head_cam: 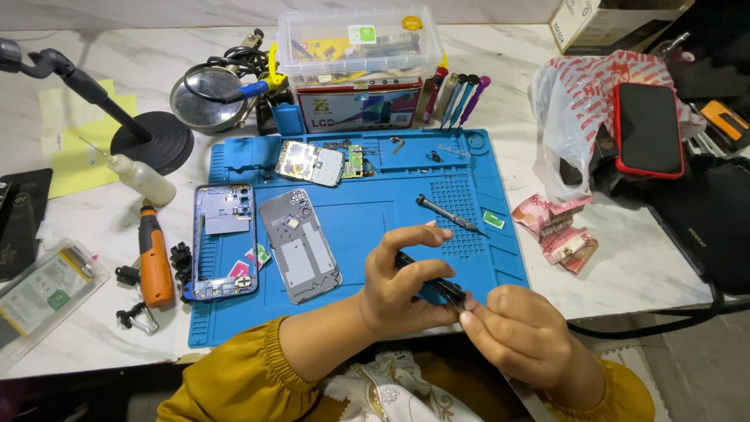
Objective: Repair a smartphone by prying internal components and applying adhesive.
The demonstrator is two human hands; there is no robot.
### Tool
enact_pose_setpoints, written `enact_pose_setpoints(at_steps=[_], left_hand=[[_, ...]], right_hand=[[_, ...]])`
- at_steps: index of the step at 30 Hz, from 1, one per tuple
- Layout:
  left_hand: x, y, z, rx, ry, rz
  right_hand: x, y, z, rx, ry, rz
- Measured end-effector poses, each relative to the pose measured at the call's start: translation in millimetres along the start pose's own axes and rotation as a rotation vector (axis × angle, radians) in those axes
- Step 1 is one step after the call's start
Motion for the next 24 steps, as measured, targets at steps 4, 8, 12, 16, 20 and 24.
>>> enact_pose_setpoints(at_steps=[4,8,12,16,20,24], left_hand=[[2,1,0,0.010,-0.005,-0.015],[2,1,-1,0.005,0.004,-0.037],[1,1,0,-0.001,0.011,-0.027],[0,0,1,0.005,0.011,-0.034],[2,0,0,0.009,0.014,-0.035],[3,-3,0,0.028,0.010,-0.048]], right_hand=[[2,-3,1,0.009,-0.044,-0.018],[0,-5,5,0.019,-0.105,0.018],[2,-9,7,-0.028,-0.161,-0.003],[2,-12,8,-0.047,-0.171,-0.038],[-8,-9,10,-0.010,-0.133,-0.012],[-26,9,6,0.056,0.126,0.198]])
Point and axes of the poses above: each hand's wrist, its own x-axis towards the middle knuckle, its own z-axis out of the palm, y = z × x, the point moved 9 cm from there along x, towards the middle knuckle, and after that the axes turned 7 degrees about -z, right-handed, at the moved point
